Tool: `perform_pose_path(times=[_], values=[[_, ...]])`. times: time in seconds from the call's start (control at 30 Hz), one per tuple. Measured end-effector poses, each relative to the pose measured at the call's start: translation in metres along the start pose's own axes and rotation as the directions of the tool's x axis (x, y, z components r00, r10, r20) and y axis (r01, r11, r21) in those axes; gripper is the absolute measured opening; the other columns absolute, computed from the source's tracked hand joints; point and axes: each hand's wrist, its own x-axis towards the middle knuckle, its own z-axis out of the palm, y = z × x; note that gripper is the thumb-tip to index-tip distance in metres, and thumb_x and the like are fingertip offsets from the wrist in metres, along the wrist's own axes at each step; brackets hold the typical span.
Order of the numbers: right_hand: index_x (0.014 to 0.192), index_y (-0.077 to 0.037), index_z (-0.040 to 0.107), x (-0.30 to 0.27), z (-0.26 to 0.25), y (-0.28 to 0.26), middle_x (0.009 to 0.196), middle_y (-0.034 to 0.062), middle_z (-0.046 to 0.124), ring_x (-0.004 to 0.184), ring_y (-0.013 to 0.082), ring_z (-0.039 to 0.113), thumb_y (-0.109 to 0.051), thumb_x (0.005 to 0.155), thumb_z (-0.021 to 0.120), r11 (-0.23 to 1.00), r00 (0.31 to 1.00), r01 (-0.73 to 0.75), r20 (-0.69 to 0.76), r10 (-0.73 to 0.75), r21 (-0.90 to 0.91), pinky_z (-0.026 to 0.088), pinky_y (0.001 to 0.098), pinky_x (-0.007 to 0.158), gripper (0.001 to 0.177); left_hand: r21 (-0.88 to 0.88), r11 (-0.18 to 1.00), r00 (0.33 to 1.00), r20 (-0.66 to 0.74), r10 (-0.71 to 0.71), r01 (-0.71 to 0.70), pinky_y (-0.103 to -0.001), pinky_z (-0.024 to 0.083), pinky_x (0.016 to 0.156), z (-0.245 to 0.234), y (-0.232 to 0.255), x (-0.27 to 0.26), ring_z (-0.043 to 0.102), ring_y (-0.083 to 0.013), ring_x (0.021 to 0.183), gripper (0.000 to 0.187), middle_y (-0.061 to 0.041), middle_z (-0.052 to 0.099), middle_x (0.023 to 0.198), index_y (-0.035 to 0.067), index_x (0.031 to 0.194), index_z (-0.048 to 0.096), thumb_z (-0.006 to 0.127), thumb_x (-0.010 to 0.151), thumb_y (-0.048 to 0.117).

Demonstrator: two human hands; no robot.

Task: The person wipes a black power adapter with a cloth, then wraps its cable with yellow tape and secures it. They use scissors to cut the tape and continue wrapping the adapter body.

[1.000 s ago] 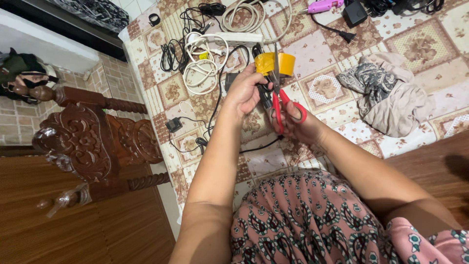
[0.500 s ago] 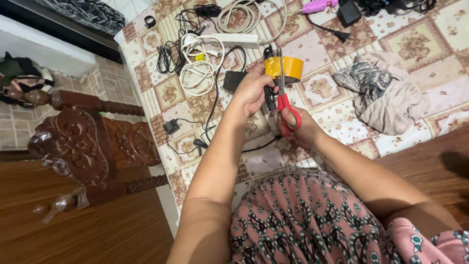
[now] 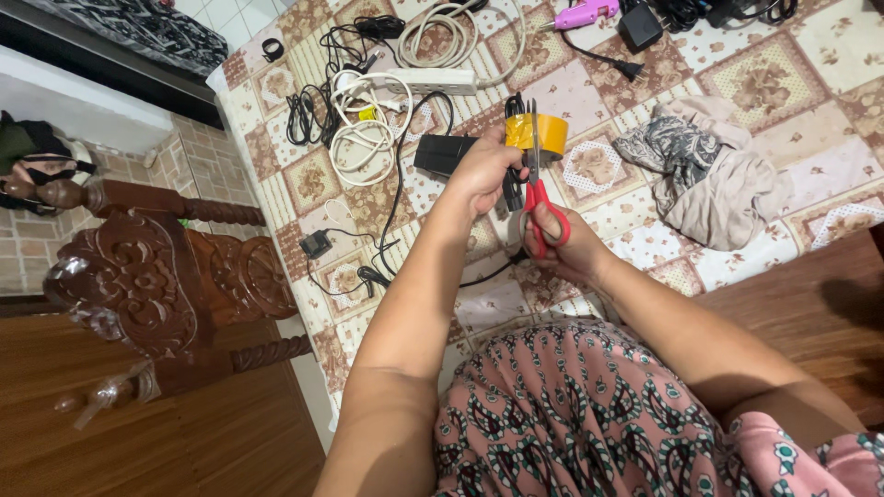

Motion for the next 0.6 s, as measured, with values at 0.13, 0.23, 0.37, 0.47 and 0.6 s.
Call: perform_pose_path(times=[0.13,0.23,0.37,0.47,0.6], values=[[0.086,-0.011,0.058,-0.002,-0.006,-0.002,0.066,0.0005,0.048,0.052,0.0107,0.034,-0.07,0.105,0.055,0.998,1.0,-0.03,0.008,0.029,0.049,0.027,0.0272,0.047,0.062,0.014,1.0,1.0,0.023,0.02,-0.02,-0.031,0.056,0.066,0.001,-0.007,0.004,0.065,-0.0211,0.077,0.053,-0.016,0.07,0.104,-0.004,0.141,0.055,0.056,0.089,-0.015],[0.075,-0.011,0.054,-0.003,-0.012,-0.002,0.063,-0.0018,0.044,0.05,0.011,0.033,-0.075,0.106,0.057,0.999,1.0,-0.022,-0.021,0.021,-0.032,0.026,0.0281,0.047,0.071,0.039,0.999,0.999,0.032,0.008,-0.009,-0.029,0.056,0.067,0.004,-0.011,0.004,0.066,-0.0177,0.079,0.053,-0.014,0.074,0.109,-0.006,0.139,0.057,0.055,0.087,-0.015],[0.075,-0.012,0.055,-0.001,-0.018,-0.003,0.064,-0.001,0.046,0.05,0.0118,0.035,-0.078,0.098,0.06,0.987,0.987,-0.057,-0.154,0.034,-0.149,0.026,0.0286,0.047,0.07,0.062,0.998,1.0,-0.009,-0.006,0.007,-0.03,0.056,0.066,0.009,-0.012,0.003,0.069,-0.0168,0.078,0.048,-0.013,0.075,0.106,-0.006,0.135,0.057,0.055,0.087,-0.014],[0.084,-0.013,0.059,-0.001,-0.017,-0.005,0.064,-0.0003,0.049,0.049,0.0106,0.034,-0.078,0.096,0.061,0.992,0.993,-0.062,-0.102,0.051,-0.106,0.025,0.0278,0.046,0.066,0.049,0.999,1.0,-0.01,-0.012,0.012,-0.031,0.056,0.062,0.01,-0.013,0.002,0.065,-0.0188,0.07,0.047,-0.013,0.07,0.097,-0.006,0.133,0.058,0.056,0.087,-0.014],[0.104,-0.015,0.063,0.0,-0.015,-0.011,0.069,0.0008,0.056,0.053,0.0087,0.037,-0.081,0.093,0.06,0.994,0.998,-0.061,-0.04,0.057,-0.087,0.027,0.0264,0.048,0.066,0.058,0.998,1.0,0.005,-0.004,0.003,-0.03,0.056,0.061,0.012,-0.014,0.002,0.066,-0.0182,0.071,0.045,-0.014,0.071,0.098,-0.008,0.133,0.06,0.056,0.088,-0.013]])
